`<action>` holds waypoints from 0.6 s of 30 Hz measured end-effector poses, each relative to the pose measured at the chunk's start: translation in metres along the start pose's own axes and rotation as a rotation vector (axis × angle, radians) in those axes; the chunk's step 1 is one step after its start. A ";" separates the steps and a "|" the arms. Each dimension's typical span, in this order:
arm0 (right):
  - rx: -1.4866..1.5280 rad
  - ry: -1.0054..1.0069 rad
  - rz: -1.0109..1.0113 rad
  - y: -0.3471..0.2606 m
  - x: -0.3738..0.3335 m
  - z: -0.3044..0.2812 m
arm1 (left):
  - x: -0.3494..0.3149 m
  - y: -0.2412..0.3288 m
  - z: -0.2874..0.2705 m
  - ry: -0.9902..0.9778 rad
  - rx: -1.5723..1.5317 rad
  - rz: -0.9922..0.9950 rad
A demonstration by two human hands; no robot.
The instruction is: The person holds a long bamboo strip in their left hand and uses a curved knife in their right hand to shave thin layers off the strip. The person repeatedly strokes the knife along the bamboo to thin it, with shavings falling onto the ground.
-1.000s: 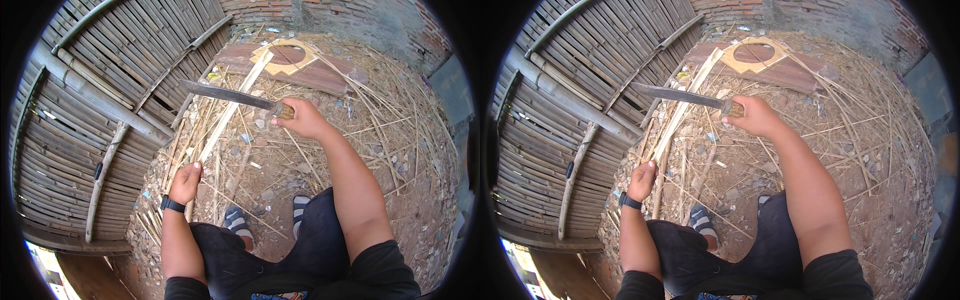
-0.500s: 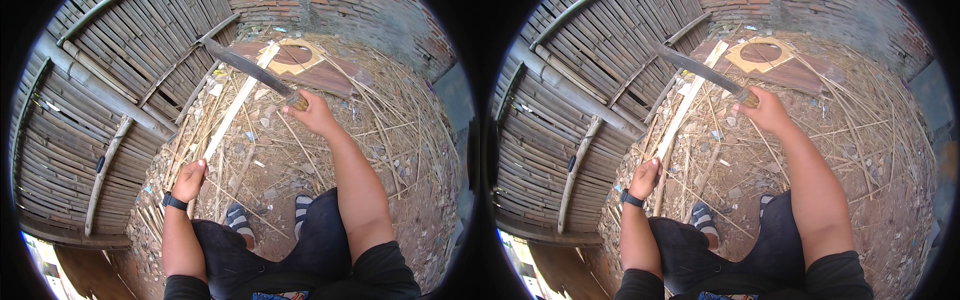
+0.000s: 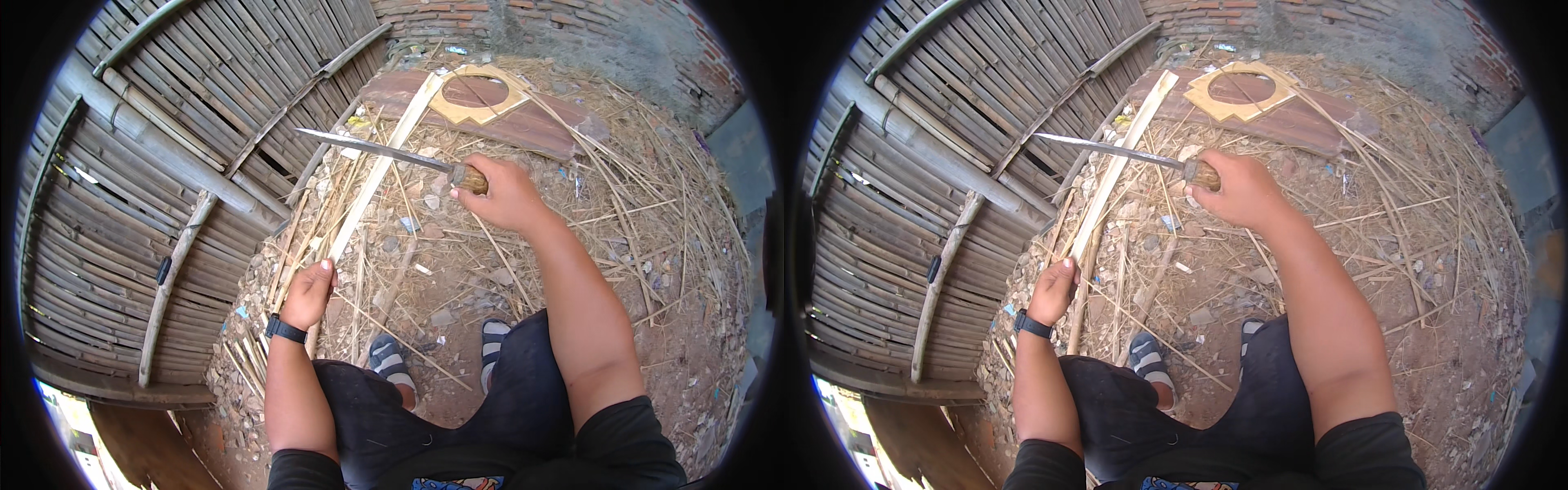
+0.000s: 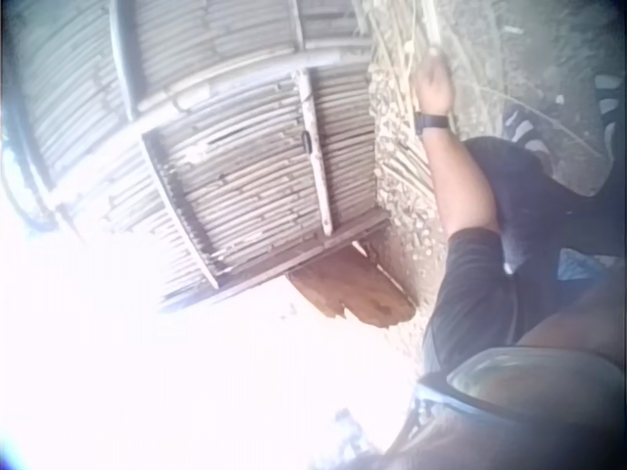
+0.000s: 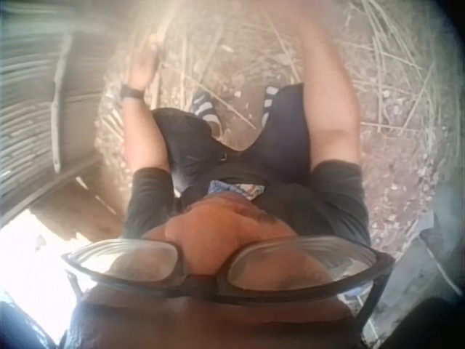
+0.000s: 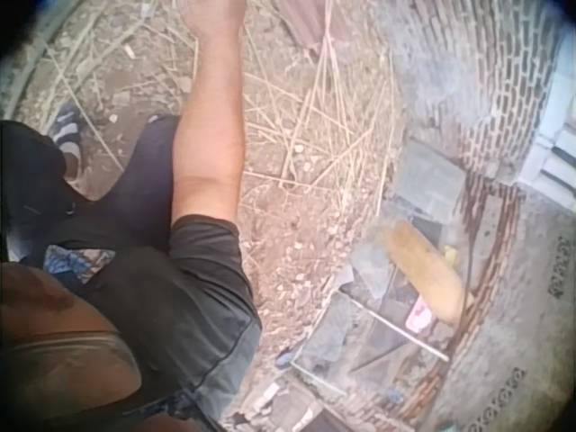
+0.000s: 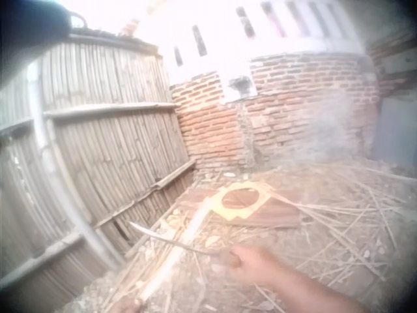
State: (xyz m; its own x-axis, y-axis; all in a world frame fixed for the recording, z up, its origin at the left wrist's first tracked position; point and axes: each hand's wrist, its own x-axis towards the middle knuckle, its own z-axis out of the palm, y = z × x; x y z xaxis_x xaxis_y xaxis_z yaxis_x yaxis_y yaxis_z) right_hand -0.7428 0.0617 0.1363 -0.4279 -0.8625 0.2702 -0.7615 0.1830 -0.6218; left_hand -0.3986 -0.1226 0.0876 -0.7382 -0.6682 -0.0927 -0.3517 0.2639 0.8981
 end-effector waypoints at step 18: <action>-0.249 -0.027 -0.341 -0.015 0.000 0.038 | 0.002 -0.010 -0.003 0.102 0.208 0.042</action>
State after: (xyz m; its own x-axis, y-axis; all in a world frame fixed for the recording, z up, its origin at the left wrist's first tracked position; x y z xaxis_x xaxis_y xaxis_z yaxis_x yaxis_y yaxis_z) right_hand -0.7125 0.0409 0.1178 -0.1205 -0.9049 0.4082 -0.9530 -0.0097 -0.3028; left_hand -0.3949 -0.1287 0.0799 -0.6963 -0.7177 -0.0036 -0.4405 0.4234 0.7916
